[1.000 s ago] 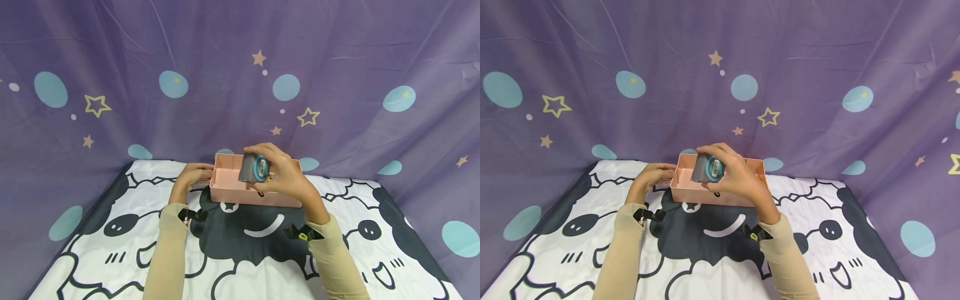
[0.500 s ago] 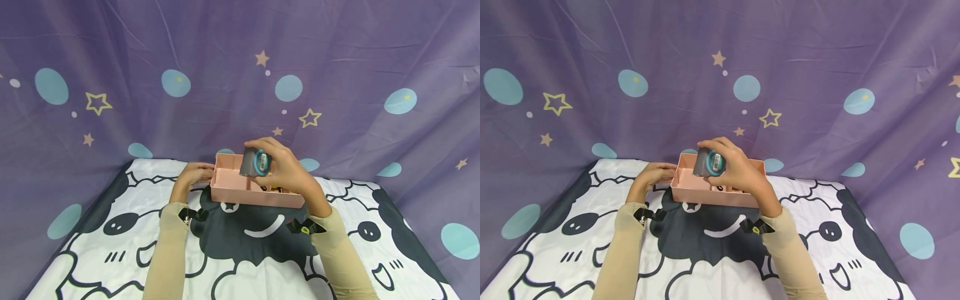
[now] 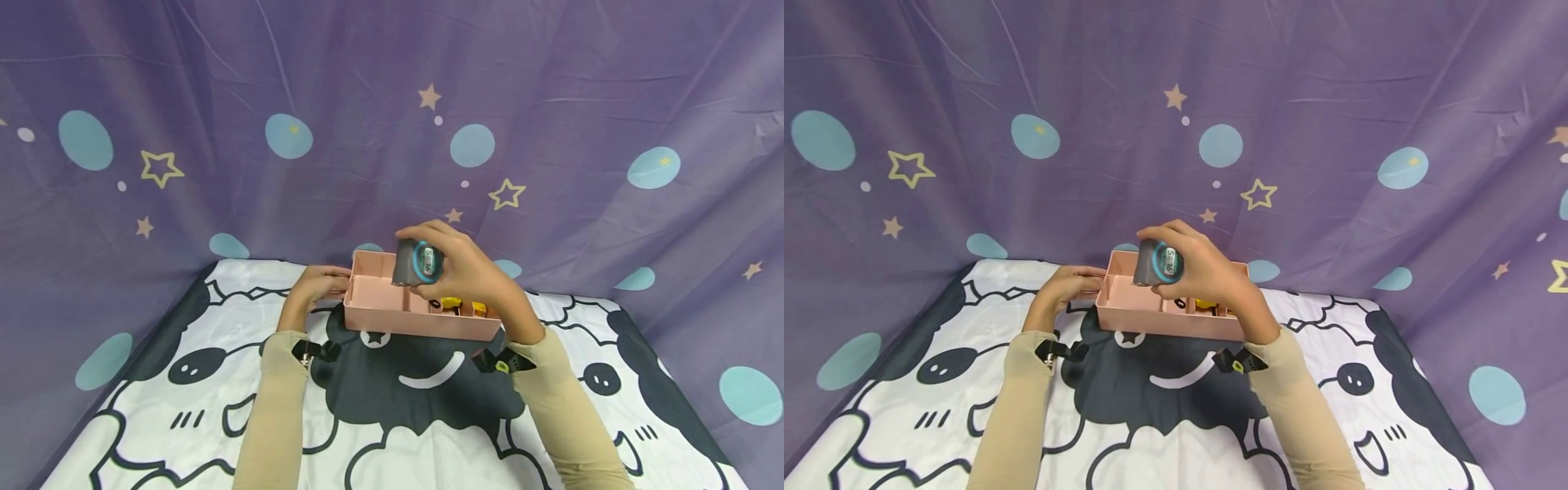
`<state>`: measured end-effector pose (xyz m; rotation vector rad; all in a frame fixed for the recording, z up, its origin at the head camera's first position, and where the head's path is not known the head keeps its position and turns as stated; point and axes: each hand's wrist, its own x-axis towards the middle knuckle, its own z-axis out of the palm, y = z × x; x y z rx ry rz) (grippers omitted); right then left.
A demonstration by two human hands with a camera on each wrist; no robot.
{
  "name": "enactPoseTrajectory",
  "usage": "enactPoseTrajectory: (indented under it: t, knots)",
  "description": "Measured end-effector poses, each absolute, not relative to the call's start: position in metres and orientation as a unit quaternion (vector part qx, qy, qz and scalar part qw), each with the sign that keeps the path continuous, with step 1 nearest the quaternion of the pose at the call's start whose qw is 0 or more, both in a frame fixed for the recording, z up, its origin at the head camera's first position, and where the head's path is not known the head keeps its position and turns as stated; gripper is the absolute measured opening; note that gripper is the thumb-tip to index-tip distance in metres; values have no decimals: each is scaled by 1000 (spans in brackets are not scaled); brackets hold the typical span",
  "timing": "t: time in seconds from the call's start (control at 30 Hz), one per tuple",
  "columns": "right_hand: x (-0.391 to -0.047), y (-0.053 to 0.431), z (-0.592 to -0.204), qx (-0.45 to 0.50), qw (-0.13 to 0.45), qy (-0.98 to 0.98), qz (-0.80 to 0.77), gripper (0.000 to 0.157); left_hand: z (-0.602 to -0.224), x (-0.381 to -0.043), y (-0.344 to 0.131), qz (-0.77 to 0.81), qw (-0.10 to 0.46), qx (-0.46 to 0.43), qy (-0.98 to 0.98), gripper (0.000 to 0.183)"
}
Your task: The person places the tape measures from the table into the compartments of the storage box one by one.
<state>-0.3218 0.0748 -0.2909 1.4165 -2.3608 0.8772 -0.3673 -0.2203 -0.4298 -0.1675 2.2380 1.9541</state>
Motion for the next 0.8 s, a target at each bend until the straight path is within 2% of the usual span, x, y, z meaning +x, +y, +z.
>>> enactPoseTrajectory:
  t: [0.33, 0.8]
  knots:
    - [-327, 68, -288, 471, 57, -832, 286, 78, -430, -367, -221, 655, 81, -57, 749, 48]
    - [-344, 54, -286, 476, 46, -837, 267, 78, -429, -367, -221, 656, 84, -58, 748, 46]
